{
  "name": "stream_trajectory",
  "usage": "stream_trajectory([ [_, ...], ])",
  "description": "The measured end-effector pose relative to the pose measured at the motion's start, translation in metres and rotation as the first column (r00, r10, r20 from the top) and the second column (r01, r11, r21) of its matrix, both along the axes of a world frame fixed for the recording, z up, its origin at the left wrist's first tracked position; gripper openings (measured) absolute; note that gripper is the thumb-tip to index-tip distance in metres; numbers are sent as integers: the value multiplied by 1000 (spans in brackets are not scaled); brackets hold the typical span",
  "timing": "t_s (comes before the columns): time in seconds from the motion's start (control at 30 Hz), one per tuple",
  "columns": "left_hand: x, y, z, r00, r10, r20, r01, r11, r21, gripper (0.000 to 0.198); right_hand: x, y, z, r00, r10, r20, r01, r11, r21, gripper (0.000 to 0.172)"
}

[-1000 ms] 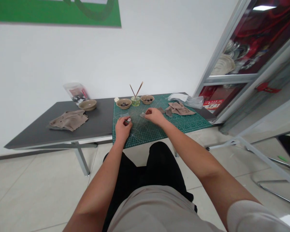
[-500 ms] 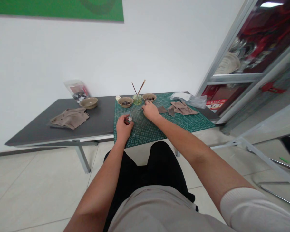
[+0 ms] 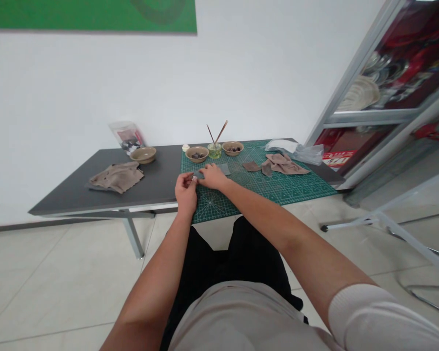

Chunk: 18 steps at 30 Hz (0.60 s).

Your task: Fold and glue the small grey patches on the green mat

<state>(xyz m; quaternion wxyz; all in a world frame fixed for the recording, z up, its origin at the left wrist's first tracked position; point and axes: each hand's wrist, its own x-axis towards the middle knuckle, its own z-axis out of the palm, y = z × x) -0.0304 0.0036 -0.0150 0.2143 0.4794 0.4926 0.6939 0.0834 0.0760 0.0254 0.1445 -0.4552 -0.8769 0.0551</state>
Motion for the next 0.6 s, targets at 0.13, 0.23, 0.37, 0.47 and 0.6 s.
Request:
stream_trajectory([
  [0.13,0,-1,0,1000,-4,-22,4,1000,-27,19,-12,1,-1,998,-53,17,53,998,21,48],
  [0.23,0,-1,0,1000,9,-1,-9,1000,-29,19,-13,-1,3,999,-49,21,48,998,38,49],
  [0.37,1,-2,1,998,2,69,-3,1000,10,19,-11,-6,5,1000,-6,26,2,990,139,43],
  [0.47,1,-1,0,995,-2,101,2,1000,3,21,-7,-6,5,1000,-15,-6,16,988,156,43],
  [0.6,-1,0,0,999,-4,49,7,998,-57,26,5,-7,7,975,-51,-217,73,993,97,37],
])
